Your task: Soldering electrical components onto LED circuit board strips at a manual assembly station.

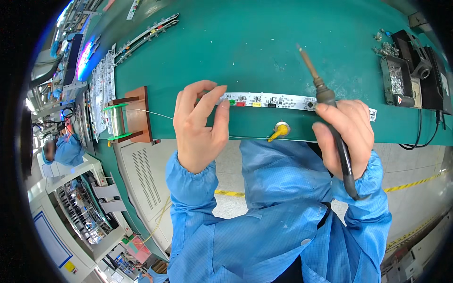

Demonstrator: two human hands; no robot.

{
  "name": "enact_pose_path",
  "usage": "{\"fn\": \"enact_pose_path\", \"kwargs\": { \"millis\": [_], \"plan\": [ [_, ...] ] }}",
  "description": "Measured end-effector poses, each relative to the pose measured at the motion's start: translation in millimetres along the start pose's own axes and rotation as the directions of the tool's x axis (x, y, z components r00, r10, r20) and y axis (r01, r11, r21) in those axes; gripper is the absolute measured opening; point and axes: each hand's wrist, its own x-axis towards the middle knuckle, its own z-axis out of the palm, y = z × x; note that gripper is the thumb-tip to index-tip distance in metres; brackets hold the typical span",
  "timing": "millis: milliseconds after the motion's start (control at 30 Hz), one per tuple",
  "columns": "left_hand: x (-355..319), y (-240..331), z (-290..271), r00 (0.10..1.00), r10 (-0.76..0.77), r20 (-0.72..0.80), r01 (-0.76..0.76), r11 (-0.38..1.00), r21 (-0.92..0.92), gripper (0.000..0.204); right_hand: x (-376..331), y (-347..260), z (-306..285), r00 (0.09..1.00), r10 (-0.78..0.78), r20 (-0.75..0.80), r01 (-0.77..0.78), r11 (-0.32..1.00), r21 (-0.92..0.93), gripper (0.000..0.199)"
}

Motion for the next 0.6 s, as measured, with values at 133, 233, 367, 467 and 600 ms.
{"fn": "enact_pose_path", "kwargs": {
  "millis": [133,233,367,467,600],
  "plan": [
    [20,-2,4,0.978,0.108,0.181,-0.086,0.988,-0.124,0.013,-9,14,8,1.000,-0.019,-0.025,0.012,0.966,-0.257,0.044],
    [37,-4,6,0.898,0.156,0.413,-0.103,0.984,-0.147,0.010,-11,17,14,0.998,0.018,-0.055,-0.033,0.957,-0.288,0.046],
    [59,-9,5,0.794,0.188,0.578,-0.077,0.975,-0.210,0.011,-10,15,16,0.997,0.011,-0.076,-0.030,0.967,-0.254,0.046],
    [74,-7,2,0.688,0.122,0.715,0.078,0.967,-0.241,0.012,-10,17,15,0.997,-0.008,-0.079,-0.013,0.966,-0.259,0.046],
    [85,-5,2,0.602,0.082,0.794,0.172,0.958,-0.229,0.013,-8,17,14,0.995,-0.034,-0.096,0.008,0.966,-0.259,0.045]
  ]
}}
